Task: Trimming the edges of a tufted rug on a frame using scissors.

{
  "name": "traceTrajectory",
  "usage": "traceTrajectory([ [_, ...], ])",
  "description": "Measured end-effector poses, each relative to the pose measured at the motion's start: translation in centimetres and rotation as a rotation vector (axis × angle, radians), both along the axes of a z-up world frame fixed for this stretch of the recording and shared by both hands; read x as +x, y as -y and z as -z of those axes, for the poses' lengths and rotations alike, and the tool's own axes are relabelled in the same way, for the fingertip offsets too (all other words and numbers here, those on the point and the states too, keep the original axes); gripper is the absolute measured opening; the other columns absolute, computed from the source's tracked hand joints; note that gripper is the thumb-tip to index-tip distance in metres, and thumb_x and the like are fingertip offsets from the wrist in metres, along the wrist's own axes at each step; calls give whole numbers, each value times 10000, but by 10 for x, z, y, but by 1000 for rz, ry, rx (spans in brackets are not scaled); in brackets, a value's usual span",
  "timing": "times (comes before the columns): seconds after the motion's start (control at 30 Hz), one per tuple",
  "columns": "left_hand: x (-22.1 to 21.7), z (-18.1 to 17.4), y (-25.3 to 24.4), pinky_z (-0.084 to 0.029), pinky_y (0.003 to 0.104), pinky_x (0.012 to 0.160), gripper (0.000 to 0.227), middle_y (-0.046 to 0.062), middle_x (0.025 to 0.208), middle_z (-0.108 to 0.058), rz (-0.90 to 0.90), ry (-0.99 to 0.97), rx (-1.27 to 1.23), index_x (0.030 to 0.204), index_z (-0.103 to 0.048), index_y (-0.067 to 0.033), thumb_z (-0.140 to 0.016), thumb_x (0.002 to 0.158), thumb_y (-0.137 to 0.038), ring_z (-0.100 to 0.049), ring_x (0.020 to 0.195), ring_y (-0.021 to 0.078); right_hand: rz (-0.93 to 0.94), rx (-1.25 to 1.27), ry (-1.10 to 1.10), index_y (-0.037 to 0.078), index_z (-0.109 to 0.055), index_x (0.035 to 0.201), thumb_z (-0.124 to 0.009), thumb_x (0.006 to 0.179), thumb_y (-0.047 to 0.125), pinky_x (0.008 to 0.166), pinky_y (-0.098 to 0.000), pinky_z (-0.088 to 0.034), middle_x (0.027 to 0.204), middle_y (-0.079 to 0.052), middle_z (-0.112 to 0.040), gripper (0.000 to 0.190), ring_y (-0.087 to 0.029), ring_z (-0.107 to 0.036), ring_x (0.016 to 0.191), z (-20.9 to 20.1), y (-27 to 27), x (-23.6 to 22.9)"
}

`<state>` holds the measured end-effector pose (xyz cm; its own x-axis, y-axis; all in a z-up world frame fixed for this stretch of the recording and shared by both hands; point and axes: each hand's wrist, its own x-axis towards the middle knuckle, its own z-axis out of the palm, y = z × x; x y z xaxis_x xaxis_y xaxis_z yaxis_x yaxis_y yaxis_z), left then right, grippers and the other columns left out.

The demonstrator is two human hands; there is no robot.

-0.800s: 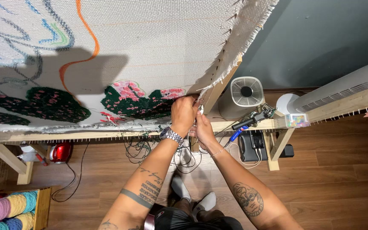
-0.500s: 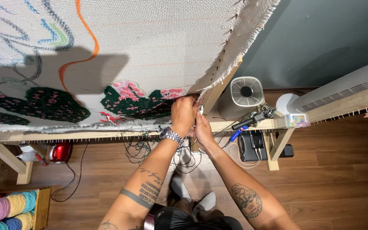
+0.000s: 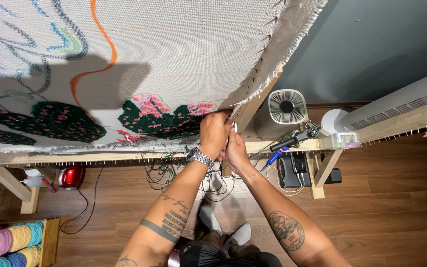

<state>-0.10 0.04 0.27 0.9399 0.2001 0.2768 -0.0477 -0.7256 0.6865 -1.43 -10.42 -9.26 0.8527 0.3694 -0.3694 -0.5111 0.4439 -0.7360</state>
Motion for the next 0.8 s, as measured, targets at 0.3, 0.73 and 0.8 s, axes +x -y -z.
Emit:
traceTrajectory([
  [0.3,0,-10,1,-552,484,654,241,196,642,-685,31,-125,-27,803,-736,-23,-694,925,-227,-684,637,388,-193,-161,-27,94,-410,902,-400,1086,468,368,-312,-358,611,-25,-407,418,-134,-387,440,-20,25,10],
  [0.73,-1,12,0,-541,507,648,156,221,768,-701,-13,61,39,827,-745,-15,-722,851,-167,-679,698,425,-335,-194,-62,104,-419,930,-454,1064,478,374,-319,-363,602,-23,-399,398,-140,-387,440,-19,45,23],
  [0.8,-3,5,2,-536,514,653,155,229,773,-702,-10,43,32,855,-753,-18,-728,868,-171,-676,707,432,-346,-187,-82,112,-414,926,-452,1058,485,378,-323,-368,602,-22,-405,398,-141,-387,440,-18,46,25],
])
